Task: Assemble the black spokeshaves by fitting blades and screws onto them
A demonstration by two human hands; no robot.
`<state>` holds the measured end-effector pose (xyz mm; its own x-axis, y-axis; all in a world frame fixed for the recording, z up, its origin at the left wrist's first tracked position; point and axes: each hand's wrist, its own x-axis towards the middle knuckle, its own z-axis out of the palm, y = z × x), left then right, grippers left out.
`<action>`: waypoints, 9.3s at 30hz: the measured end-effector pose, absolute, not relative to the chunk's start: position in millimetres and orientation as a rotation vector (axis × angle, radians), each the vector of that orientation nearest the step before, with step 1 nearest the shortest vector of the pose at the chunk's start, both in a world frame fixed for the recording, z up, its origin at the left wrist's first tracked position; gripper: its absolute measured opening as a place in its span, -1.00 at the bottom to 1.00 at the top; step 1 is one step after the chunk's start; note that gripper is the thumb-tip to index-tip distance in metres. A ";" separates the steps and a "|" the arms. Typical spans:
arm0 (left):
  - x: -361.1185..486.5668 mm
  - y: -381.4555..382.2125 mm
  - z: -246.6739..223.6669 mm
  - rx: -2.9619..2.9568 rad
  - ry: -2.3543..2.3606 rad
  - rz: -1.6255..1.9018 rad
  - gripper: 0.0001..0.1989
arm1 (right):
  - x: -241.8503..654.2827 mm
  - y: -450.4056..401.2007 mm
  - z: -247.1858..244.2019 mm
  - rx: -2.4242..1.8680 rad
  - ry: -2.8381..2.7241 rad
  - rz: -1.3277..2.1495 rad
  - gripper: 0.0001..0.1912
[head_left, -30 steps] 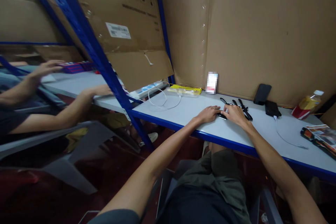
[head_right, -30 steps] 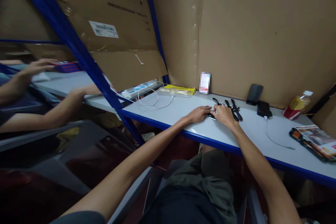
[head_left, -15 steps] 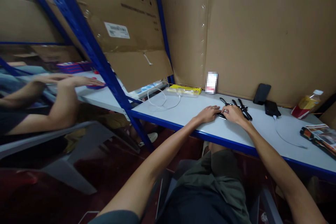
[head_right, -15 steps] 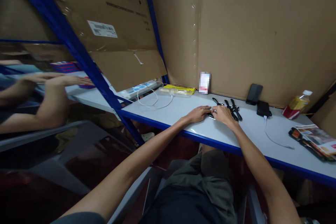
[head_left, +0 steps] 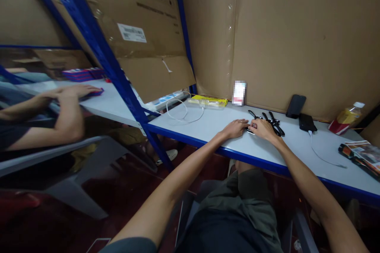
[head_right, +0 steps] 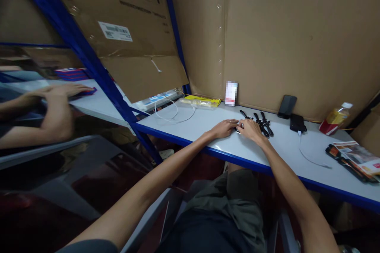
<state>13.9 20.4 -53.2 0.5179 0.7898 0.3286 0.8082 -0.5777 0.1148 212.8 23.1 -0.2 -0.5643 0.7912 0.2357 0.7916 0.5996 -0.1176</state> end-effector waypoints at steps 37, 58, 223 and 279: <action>14.8 17.8 -50.4 -2.679 -1.395 -0.536 -0.44 | 214.2 28.9 -4.6 -1.335 -2.492 0.095 -0.88; 15.4 17.6 -50.1 -2.690 -1.423 -0.540 -0.46 | 211.4 31.8 -7.4 -1.338 -2.410 0.157 -0.86; 7.4 15.8 -11.7 -3.128 -1.160 -0.381 -0.48 | 230.6 0.0 -3.7 -1.414 -2.549 -0.039 -0.65; -2.2 -2.1 -12.4 -3.144 -1.089 -0.406 -0.50 | 253.6 -14.4 0.4 -0.798 -2.546 0.163 -0.62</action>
<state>-2.2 -2.1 -12.4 0.7622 0.6281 0.1566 0.5774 -0.7690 0.2741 253.6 -14.4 0.4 -0.7234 0.5658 0.3958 0.5105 0.8242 -0.2452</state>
